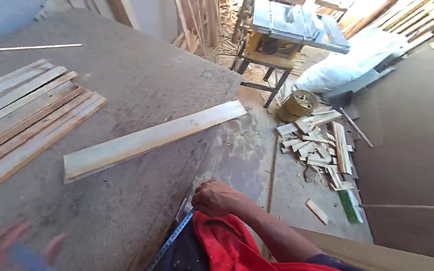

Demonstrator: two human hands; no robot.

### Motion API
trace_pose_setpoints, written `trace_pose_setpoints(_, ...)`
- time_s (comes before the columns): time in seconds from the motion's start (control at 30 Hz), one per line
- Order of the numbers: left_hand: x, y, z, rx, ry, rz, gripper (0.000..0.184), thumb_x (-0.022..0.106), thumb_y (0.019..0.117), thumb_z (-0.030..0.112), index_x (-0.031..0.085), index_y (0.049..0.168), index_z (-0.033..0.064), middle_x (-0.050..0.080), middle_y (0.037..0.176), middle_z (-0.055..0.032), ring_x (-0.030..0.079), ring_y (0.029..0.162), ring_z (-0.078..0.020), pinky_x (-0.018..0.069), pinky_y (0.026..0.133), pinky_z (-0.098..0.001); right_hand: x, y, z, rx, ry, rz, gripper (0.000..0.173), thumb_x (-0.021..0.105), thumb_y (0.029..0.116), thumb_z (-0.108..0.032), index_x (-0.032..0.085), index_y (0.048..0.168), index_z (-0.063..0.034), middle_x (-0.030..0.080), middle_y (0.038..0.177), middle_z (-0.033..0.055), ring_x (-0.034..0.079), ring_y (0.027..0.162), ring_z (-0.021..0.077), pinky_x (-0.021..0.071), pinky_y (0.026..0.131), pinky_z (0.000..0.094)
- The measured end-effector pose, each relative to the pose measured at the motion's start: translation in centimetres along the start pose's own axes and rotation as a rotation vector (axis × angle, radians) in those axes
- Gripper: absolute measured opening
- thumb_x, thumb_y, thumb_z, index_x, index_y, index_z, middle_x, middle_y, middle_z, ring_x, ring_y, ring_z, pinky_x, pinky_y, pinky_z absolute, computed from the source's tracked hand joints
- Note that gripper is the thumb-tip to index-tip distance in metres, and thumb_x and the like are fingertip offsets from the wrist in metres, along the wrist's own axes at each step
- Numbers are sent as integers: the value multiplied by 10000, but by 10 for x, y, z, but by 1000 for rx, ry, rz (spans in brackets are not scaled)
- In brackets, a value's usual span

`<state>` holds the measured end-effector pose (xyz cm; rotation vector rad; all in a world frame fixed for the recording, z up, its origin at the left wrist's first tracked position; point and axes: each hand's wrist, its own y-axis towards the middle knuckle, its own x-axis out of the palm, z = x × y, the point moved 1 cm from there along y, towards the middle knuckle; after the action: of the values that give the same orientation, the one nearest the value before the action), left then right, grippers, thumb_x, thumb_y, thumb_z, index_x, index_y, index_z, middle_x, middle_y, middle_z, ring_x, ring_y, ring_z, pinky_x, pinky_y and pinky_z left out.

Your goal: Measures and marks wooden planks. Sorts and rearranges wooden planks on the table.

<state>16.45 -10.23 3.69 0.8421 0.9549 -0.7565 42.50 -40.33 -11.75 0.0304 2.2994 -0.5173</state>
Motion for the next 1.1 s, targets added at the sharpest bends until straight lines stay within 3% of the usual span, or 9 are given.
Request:
trace_pose_setpoints(0.03,25,23,5,148,13,-74,634,756,903,397,624,1311,-70,589,1353,-329,559,1286,-497,430,1095,-619,0,-3,3,-9,-20,12,280,531,1045,-339,720,1074,-135,707,1050,140,684,1033,347,524,869,611)
trace_pose_setpoints(0.13,97,95,47,373,66,-135,783,774,815,579,607,1410,99,580,1443,-177,564,1318,-401,418,1102,-631,4,-19,14,-7,-33,64,260,552,1031,-345,722,1059,-150,708,1033,123,678,1028,345,520,884,612)
trace_pose_setpoints(0.3,182,192,87,385,97,-283,984,887,699,585,509,1500,158,499,1537,-141,463,1433,-335,302,1202,-594,21,-66,45,85,54,182,245,573,1005,-364,729,1038,-178,715,1006,107,693,986,330,536,841,597)
trace_pose_setpoints(0.4,223,219,74,331,98,-400,1067,906,642,612,488,1519,172,546,1495,-125,513,1389,-313,340,1187,-577,31,-91,67,155,100,233,257,558,1006,-384,727,1045,-194,715,997,88,697,981,306,552,820,576)
trace_pose_setpoints(0.47,240,223,63,323,31,-405,1026,915,640,584,519,1495,178,616,1395,-126,596,1280,-316,440,1098,-576,32,-102,82,185,106,257,262,547,1007,-401,728,1036,-213,720,996,69,702,970,285,556,807,562)
trace_pose_setpoints(0.57,240,213,59,325,-3,-322,973,877,641,599,573,1450,152,649,1298,-136,626,1191,-337,499,1008,-573,24,-108,98,199,93,273,274,537,1016,-413,728,1025,-216,719,987,65,702,955,279,557,803,550)
trace_pose_setpoints(0.73,202,157,23,147,-7,-285,984,897,615,610,600,1426,138,664,1293,-137,628,1192,-350,508,983,-590,4,-102,108,209,39,261,298,502,1033,-441,721,1072,-242,730,1014,37,703,999,247,547,859,539)
trace_pose_setpoints(0.93,121,62,-34,-55,51,-281,959,947,627,487,587,1431,108,614,1401,-172,573,1311,-357,438,1100,-598,-17,-97,104,40,-86,310,256,554,1016,-437,762,1006,-288,712,911,-53,694,876,129,590,784,422)
trace_pose_setpoints(1.1,80,-20,-28,-71,137,-255,967,883,614,639,595,1422,192,623,1411,-61,546,1352,-255,402,1158,-534,-58,-59,101,-217,-149,269,230,570,950,-446,768,961,-329,697,901,-117,678,786,90,592,654,399)
